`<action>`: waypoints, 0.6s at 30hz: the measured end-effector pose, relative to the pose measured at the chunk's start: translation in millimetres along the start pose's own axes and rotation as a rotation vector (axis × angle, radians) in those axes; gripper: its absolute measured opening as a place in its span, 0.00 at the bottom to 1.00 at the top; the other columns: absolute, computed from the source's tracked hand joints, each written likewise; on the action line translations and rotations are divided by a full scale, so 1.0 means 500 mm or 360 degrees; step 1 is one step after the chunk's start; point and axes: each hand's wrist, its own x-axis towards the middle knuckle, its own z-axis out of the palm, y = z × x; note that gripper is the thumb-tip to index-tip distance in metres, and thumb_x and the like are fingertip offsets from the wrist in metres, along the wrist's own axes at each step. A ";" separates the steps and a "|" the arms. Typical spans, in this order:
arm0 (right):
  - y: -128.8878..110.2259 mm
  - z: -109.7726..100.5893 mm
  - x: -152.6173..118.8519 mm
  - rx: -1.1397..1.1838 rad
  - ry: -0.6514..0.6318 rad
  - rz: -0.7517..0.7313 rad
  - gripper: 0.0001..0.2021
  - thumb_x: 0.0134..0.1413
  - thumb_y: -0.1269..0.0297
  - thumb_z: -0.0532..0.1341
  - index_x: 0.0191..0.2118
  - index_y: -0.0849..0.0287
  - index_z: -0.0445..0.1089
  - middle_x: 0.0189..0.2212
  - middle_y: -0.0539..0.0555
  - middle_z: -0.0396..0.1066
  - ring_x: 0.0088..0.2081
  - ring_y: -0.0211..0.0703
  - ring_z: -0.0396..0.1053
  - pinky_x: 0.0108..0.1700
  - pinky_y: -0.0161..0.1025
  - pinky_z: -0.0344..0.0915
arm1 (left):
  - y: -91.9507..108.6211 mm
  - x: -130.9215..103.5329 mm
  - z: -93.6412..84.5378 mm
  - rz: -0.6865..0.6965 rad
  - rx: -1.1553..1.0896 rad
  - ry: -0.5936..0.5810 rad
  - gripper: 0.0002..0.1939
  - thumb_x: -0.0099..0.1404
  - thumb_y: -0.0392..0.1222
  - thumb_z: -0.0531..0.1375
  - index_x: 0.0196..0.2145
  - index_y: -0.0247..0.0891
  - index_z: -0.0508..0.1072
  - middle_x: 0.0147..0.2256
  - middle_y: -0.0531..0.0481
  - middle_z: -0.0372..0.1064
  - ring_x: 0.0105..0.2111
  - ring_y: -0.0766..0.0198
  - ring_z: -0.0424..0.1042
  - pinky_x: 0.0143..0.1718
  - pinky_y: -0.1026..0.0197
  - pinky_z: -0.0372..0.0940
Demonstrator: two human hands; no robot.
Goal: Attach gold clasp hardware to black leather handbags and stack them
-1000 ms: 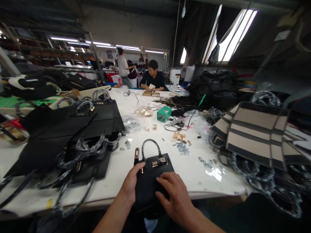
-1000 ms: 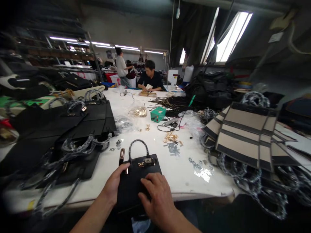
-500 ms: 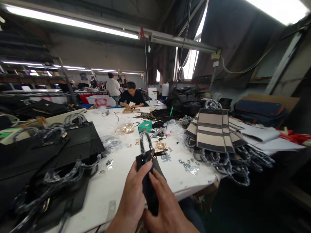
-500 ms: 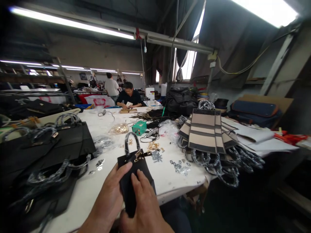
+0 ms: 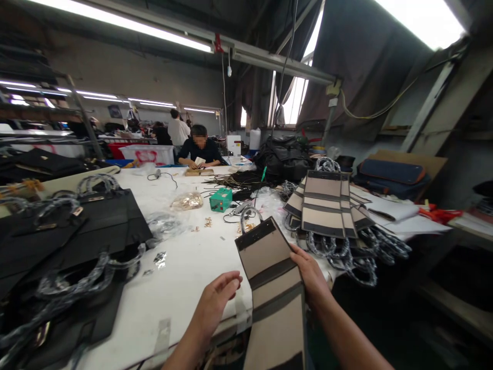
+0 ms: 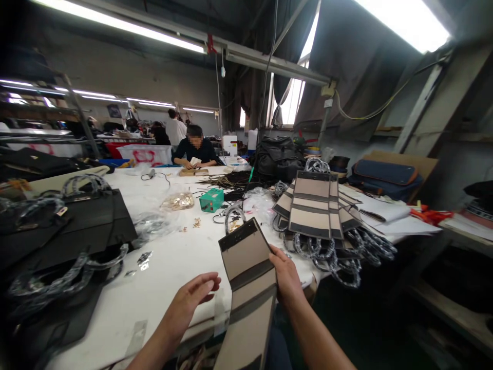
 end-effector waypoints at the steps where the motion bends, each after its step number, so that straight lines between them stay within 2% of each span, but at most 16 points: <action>1: 0.001 -0.005 0.007 0.0022 0.0030 0.0026 0.30 0.46 0.55 0.65 0.56 0.59 0.69 0.34 0.53 0.79 0.31 0.48 0.75 0.32 0.39 0.68 | -0.015 0.000 -0.007 -0.0030 0.0043 -0.0004 0.24 0.60 0.55 0.62 0.47 0.35 0.76 0.47 0.39 0.75 0.48 0.49 0.73 0.49 0.51 0.66; 5: -0.015 -0.022 0.040 0.0056 0.0115 0.0058 0.34 0.43 0.56 0.67 0.58 0.60 0.67 0.34 0.52 0.79 0.32 0.48 0.76 0.32 0.38 0.68 | -0.052 0.003 -0.029 -0.0105 0.0130 -0.0012 0.27 0.57 0.58 0.63 0.46 0.34 0.76 0.45 0.40 0.77 0.45 0.51 0.75 0.46 0.54 0.69; 10: -0.093 -0.065 0.118 -0.0207 0.0266 -0.0063 0.28 0.46 0.58 0.65 0.56 0.58 0.70 0.35 0.51 0.79 0.33 0.46 0.76 0.33 0.37 0.69 | -0.086 0.023 -0.079 -0.0118 0.0176 0.0288 0.29 0.52 0.61 0.65 0.42 0.33 0.77 0.39 0.41 0.78 0.39 0.51 0.77 0.42 0.55 0.71; 14: -0.176 -0.095 0.224 -0.0532 0.0420 -0.0343 0.25 0.48 0.60 0.63 0.55 0.58 0.72 0.33 0.51 0.79 0.31 0.44 0.75 0.30 0.36 0.68 | -0.103 0.029 -0.107 -0.0145 0.0016 0.0451 0.31 0.51 0.63 0.65 0.39 0.32 0.77 0.35 0.40 0.78 0.35 0.51 0.77 0.36 0.54 0.73; 18: -0.228 -0.082 0.370 -0.0604 0.0457 -0.0546 0.24 0.49 0.62 0.62 0.54 0.60 0.72 0.30 0.50 0.78 0.27 0.41 0.72 0.28 0.34 0.67 | -0.104 0.024 -0.100 -0.0132 -0.0055 0.0540 0.27 0.50 0.62 0.66 0.37 0.35 0.79 0.33 0.43 0.78 0.32 0.54 0.77 0.35 0.57 0.73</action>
